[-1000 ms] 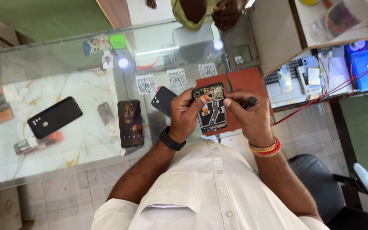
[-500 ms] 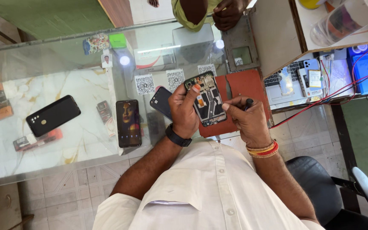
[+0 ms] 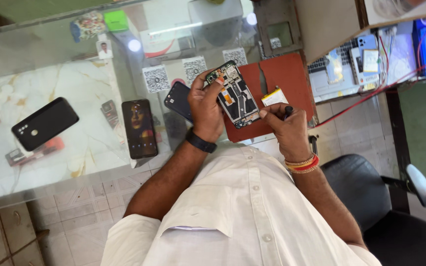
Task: The person works at a repair counter on a disassembled smartphone, using a screwdriver to unscrew and manipulate internal components near the battery. They reposition the phone body, handle small parts, and continue working on the internals with the screwdriver throughout the clip.
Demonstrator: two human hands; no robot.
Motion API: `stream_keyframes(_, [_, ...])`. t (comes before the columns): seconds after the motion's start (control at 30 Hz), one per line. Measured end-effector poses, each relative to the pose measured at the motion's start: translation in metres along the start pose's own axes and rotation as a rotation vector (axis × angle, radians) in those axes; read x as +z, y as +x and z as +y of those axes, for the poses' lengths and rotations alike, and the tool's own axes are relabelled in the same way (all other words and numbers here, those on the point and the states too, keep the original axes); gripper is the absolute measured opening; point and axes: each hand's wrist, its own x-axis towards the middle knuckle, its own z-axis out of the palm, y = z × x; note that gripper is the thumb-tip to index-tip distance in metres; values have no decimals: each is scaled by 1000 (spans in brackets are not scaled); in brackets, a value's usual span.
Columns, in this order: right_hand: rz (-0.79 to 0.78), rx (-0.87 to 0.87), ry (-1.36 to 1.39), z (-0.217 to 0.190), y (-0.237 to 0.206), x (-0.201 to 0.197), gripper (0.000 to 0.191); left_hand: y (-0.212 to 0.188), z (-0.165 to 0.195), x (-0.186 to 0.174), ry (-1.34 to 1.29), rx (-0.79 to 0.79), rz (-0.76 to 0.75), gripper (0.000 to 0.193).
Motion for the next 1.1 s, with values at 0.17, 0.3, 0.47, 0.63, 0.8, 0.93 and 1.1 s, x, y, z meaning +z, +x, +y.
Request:
stream_keyframes(0.17, [33, -59, -99, 11, -3, -10, 13, 21, 16, -20, 383, -257, -222, 12])
stream_keyframes(0.3, [114, -59, -431, 16, -8, -18, 16, 35, 32, -18, 829, -399, -311, 17])
stream_keyframes(0.47, [117, -134, -700, 19, -8, -19, 16, 47, 47, -3, 1613, 84, -590, 23])
stream_keyframes(0.63, [175, -375, -907, 17, -10, -10, 12, 52, 52, 13, 1720, 227, -795, 19])
stream_keyframes(0.8, [249, -317, -925, 15, -8, -4, 12, 58, 57, 15, 1541, 380, -1266, 40])
stream_keyframes(0.93, [289, -331, -956, 16, -6, 2, 11, 64, 55, 8, 1563, 380, -1374, 68])
stream_keyframes(1.1, [316, -414, -1052, 18, -13, 12, 8, 76, 61, -5, 1615, 422, -1480, 75])
